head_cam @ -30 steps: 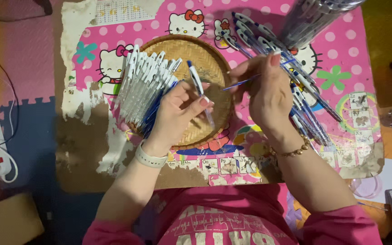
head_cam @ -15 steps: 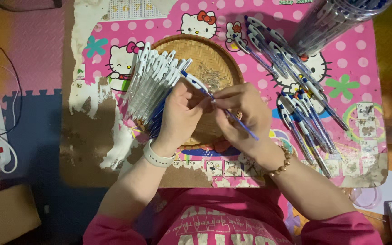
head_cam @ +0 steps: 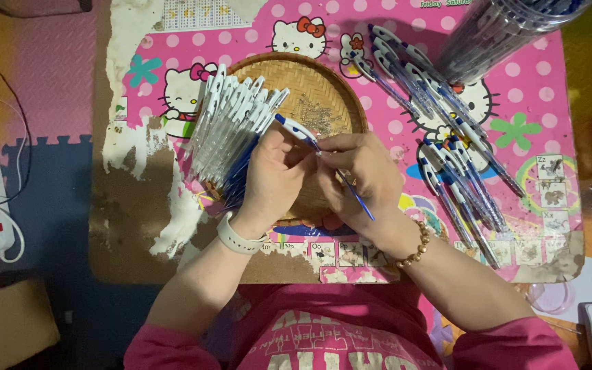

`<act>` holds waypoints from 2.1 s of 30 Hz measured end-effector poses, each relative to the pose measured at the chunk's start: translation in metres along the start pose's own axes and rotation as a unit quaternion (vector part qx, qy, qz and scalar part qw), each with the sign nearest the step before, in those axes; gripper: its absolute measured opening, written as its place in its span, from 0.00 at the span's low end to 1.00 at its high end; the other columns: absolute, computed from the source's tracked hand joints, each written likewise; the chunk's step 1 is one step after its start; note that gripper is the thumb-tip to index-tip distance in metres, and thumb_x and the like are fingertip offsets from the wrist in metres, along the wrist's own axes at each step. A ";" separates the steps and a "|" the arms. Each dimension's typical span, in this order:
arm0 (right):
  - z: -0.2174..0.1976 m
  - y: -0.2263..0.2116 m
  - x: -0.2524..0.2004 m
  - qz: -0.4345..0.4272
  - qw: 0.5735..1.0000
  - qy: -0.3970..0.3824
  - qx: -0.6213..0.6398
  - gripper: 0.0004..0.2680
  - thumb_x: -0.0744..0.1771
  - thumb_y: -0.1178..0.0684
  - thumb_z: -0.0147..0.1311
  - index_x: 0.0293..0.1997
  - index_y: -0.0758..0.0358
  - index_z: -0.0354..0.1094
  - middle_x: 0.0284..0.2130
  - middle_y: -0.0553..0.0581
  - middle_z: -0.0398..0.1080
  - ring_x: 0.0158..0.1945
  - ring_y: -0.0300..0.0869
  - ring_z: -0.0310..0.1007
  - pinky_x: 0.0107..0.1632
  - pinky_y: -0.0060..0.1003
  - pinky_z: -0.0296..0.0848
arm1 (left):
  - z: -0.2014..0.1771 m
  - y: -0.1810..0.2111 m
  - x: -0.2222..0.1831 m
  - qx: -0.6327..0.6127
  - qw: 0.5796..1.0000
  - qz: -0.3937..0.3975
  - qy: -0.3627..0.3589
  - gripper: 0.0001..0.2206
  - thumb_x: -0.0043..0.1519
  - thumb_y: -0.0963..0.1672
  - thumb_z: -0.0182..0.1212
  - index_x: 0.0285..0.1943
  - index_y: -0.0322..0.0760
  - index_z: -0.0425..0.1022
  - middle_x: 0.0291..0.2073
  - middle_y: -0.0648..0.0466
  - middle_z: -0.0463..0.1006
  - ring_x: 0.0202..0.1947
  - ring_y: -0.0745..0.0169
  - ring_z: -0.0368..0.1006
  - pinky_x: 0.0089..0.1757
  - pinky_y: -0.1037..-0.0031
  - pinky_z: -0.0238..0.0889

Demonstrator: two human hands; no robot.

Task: The person inserts ink refills into pen barrels and attaches pen caps by hand on a table.

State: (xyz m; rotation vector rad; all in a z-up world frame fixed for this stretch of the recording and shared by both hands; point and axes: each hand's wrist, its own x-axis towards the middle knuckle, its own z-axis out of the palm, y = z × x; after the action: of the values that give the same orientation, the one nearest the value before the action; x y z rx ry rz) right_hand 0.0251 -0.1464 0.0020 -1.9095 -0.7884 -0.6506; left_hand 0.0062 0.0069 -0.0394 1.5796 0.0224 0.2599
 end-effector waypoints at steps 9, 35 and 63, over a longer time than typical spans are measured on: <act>0.003 0.002 -0.005 -0.030 0.999 0.009 -0.003 0.06 0.65 0.61 0.64 0.37 0.52 0.75 0.41 0.49 0.80 0.38 0.50 0.78 0.39 0.38 0.75 | 0.001 0.005 -0.002 0.008 1.000 0.008 0.008 0.12 0.61 0.33 0.69 0.51 0.32 0.75 0.39 0.42 0.86 0.39 0.56 0.83 0.43 0.63 0.79; -0.011 0.000 0.012 -0.043 0.996 -0.016 0.081 0.04 0.67 0.61 0.63 0.38 0.56 0.74 0.39 0.55 0.80 0.39 0.52 0.80 0.41 0.40 0.74 | 0.002 0.018 -0.002 -0.028 0.999 0.017 -0.012 0.11 0.63 0.33 0.66 0.49 0.35 0.75 0.36 0.47 0.81 0.41 0.62 0.76 0.46 0.65 0.77; -0.022 0.060 0.034 0.417 0.791 0.101 0.435 0.10 0.71 0.46 0.56 0.43 0.65 0.70 0.27 0.60 0.75 0.18 0.35 0.69 0.16 0.23 0.55 | -0.010 0.046 -0.001 -0.033 0.968 -0.086 -0.233 0.16 0.69 0.40 0.58 0.65 0.24 0.75 0.34 0.44 0.86 0.28 0.66 0.82 0.26 0.83 0.70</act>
State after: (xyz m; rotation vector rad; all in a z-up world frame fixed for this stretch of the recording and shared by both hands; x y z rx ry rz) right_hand 0.0895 -0.1786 0.0017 -1.0939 0.0046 0.0990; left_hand -0.0035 0.0157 0.0058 1.5277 -0.2116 -0.2484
